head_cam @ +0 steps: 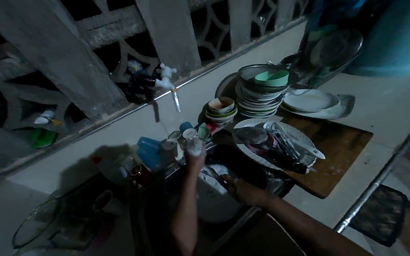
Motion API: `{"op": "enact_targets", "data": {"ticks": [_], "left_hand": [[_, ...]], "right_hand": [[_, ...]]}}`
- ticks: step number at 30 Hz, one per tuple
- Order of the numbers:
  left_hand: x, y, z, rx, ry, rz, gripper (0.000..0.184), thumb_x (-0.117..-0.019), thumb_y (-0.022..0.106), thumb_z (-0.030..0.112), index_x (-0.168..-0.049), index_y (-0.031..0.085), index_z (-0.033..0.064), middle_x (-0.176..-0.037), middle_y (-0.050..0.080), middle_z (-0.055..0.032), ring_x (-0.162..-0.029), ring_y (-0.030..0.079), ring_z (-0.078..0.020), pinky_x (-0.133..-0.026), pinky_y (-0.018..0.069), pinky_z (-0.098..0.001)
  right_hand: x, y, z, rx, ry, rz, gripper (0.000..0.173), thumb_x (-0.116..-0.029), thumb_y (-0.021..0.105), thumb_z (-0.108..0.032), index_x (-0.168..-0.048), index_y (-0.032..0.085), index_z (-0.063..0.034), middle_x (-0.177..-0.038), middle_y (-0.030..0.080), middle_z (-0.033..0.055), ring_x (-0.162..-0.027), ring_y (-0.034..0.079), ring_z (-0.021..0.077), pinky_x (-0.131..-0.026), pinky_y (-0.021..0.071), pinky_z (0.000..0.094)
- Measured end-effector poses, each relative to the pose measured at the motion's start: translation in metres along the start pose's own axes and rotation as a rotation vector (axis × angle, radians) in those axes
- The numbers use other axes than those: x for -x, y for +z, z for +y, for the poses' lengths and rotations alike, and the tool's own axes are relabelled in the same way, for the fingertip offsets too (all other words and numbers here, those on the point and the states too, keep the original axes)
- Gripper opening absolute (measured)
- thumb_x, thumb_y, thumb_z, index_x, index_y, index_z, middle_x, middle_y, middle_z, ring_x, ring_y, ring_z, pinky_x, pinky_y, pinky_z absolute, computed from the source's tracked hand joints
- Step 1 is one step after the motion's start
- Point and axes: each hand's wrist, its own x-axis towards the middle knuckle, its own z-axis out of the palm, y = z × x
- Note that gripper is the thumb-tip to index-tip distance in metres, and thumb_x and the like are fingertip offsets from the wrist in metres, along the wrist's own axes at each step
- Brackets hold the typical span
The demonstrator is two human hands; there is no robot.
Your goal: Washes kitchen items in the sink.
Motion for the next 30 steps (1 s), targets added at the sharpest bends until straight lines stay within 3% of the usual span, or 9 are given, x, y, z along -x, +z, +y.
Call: {"op": "enact_targets", "data": {"ticks": [3,6,12,16,18,21,25,28,30], "left_hand": [[0.013,-0.004,0.021,-0.430,0.081,-0.586,0.039,-0.1015,0.061,0.022,-0.133,0.061,-0.0021,-0.128,0.066,-0.0197,-0.121,0.063,-0.0256,-0.108,0.0476,-0.0414],[0.023,0.009,0.027,-0.633,0.054,-0.767,0.042,-0.1074,0.049,0.030,-0.137,0.059,0.0026,-0.135,0.062,-0.0195,-0.130,0.057,-0.0304,-0.112,0.0424,-0.0496],[0.014,0.003,0.020,-0.535,-0.062,-0.525,0.046,-0.1054,0.055,0.027,-0.142,0.055,-0.0004,-0.138,0.060,-0.0218,-0.131,0.057,-0.0302,-0.113,0.0421,-0.0457],[0.004,0.000,-0.016,-0.111,-0.198,-0.199,0.043,-0.1003,0.064,0.015,-0.136,0.054,-0.0081,-0.131,0.060,-0.0271,-0.121,0.059,-0.0319,-0.105,0.0475,-0.0450],[0.006,0.002,-0.027,0.234,-0.343,-0.056,0.040,-0.1032,0.059,0.012,-0.139,0.051,-0.0041,-0.126,0.060,-0.0214,-0.111,0.060,-0.0260,-0.095,0.0507,-0.0415],[0.014,0.023,-0.029,0.816,-0.491,0.039,0.019,-0.1089,0.040,0.014,-0.112,0.054,0.0016,-0.080,0.060,-0.0066,-0.067,0.062,-0.0138,-0.062,0.0569,-0.0283],[0.037,0.059,-0.020,1.103,-0.574,0.002,0.032,-0.1104,0.033,0.024,-0.115,0.055,0.0005,-0.091,0.068,-0.0122,-0.078,0.070,-0.0192,-0.068,0.0601,-0.0323],[0.050,0.079,-0.006,0.919,-0.608,-0.005,0.027,-0.1103,0.039,0.024,-0.113,0.056,0.0029,-0.083,0.059,-0.0060,-0.065,0.058,-0.0113,-0.058,0.0518,-0.0251],[0.056,0.083,0.001,0.831,-0.598,-0.033,0.031,-0.1118,0.038,0.024,-0.124,0.054,0.0004,-0.092,0.059,-0.0078,-0.073,0.057,-0.0116,-0.065,0.0508,-0.0261]], "right_hand": [[0.005,-0.020,-0.014,0.509,0.166,-0.015,0.048,-0.1069,0.044,-0.008,-0.155,0.039,-0.0085,-0.130,0.058,0.0330,-0.118,0.059,0.0527,-0.095,0.0471,0.0669],[0.006,-0.033,-0.022,0.705,0.176,0.017,0.040,-0.1070,0.040,-0.006,-0.147,0.046,-0.0016,-0.131,0.056,0.0326,-0.114,0.060,0.0526,-0.089,0.0502,0.0648],[0.007,-0.040,-0.019,0.699,0.179,0.081,0.050,-0.1097,0.035,-0.007,-0.159,0.024,-0.0058,-0.131,0.056,0.0324,-0.111,0.063,0.0523,-0.089,0.0517,0.0629],[0.006,-0.040,0.003,0.662,0.162,0.235,0.056,-0.1102,0.033,-0.010,-0.163,0.015,-0.0080,-0.127,0.059,0.0322,-0.104,0.066,0.0518,-0.086,0.0529,0.0620],[0.004,-0.037,0.013,0.486,0.150,0.307,0.059,-0.1115,0.034,-0.018,-0.164,0.010,-0.0071,-0.125,0.063,0.0316,-0.105,0.067,0.0505,-0.091,0.0519,0.0614],[-0.008,-0.016,0.020,-0.017,0.070,0.425,0.070,-0.1102,0.045,-0.030,-0.163,0.009,-0.0018,-0.120,0.065,0.0293,-0.107,0.067,0.0406,-0.098,0.0509,0.0524],[-0.042,0.025,0.035,-0.550,0.027,0.532,0.066,-0.1117,0.034,-0.038,-0.163,0.012,-0.0023,-0.127,0.059,0.0274,-0.092,0.064,0.0278,-0.084,0.0535,0.0446],[-0.051,0.033,0.042,-0.654,0.054,0.576,0.064,-0.1115,0.028,-0.041,-0.163,0.018,-0.0044,-0.152,0.044,0.0267,-0.126,0.057,0.0339,-0.101,0.0484,0.0511],[-0.049,0.032,0.043,-0.716,0.004,0.588,0.066,-0.1110,0.030,-0.041,-0.163,0.016,-0.0022,-0.160,0.035,0.0252,-0.144,0.043,0.0336,-0.116,0.0373,0.0508]]}}
